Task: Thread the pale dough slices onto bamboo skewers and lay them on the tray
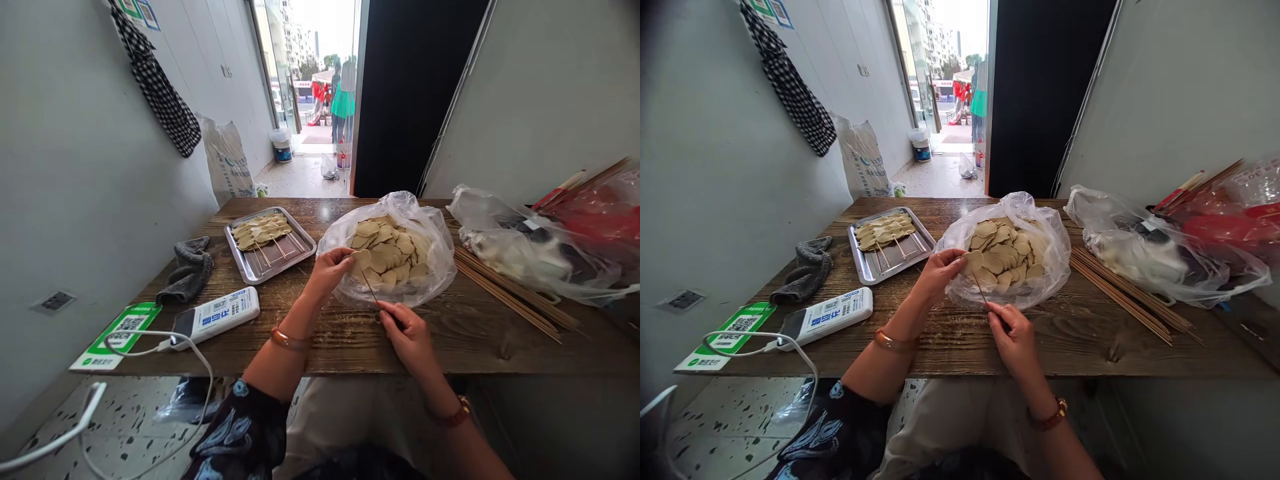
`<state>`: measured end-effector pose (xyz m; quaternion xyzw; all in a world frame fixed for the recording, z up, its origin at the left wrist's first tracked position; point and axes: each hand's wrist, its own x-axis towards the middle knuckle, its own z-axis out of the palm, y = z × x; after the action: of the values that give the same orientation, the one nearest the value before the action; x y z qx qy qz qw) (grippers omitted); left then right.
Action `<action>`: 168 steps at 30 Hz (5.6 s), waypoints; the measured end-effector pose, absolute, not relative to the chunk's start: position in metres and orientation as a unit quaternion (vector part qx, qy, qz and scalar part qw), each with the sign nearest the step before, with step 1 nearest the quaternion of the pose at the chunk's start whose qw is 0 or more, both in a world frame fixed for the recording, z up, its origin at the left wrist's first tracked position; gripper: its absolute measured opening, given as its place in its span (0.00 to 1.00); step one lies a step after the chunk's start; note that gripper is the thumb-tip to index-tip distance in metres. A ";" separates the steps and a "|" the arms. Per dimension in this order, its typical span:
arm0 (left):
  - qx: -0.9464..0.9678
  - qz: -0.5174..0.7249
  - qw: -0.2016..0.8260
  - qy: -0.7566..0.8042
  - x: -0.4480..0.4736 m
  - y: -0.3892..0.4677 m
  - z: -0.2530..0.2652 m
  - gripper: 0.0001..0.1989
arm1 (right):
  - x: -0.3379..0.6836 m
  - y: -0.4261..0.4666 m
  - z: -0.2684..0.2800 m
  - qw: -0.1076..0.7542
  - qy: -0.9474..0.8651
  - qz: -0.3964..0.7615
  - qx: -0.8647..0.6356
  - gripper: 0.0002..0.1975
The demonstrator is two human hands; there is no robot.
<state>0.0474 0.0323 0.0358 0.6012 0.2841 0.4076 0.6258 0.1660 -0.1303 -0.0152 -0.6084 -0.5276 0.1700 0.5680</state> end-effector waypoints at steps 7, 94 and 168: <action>0.608 0.401 0.625 0.281 0.049 0.031 0.035 0.17 | 0.166 -0.129 -0.017 0.568 -0.521 0.163 -0.615 0.12; 0.635 0.320 0.672 0.205 0.061 0.013 0.026 0.26 | 0.164 -0.133 -0.017 0.585 -0.463 0.161 -0.646 0.15; 0.622 0.426 0.584 0.300 0.052 0.044 0.018 0.05 | 0.159 -0.136 -0.010 0.638 -0.353 0.223 -0.647 0.18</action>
<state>0.0523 0.0436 0.0183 0.6221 0.2996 0.4262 0.5844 0.1591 -0.1363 -0.0101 -0.6468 -0.3534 0.2233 0.6378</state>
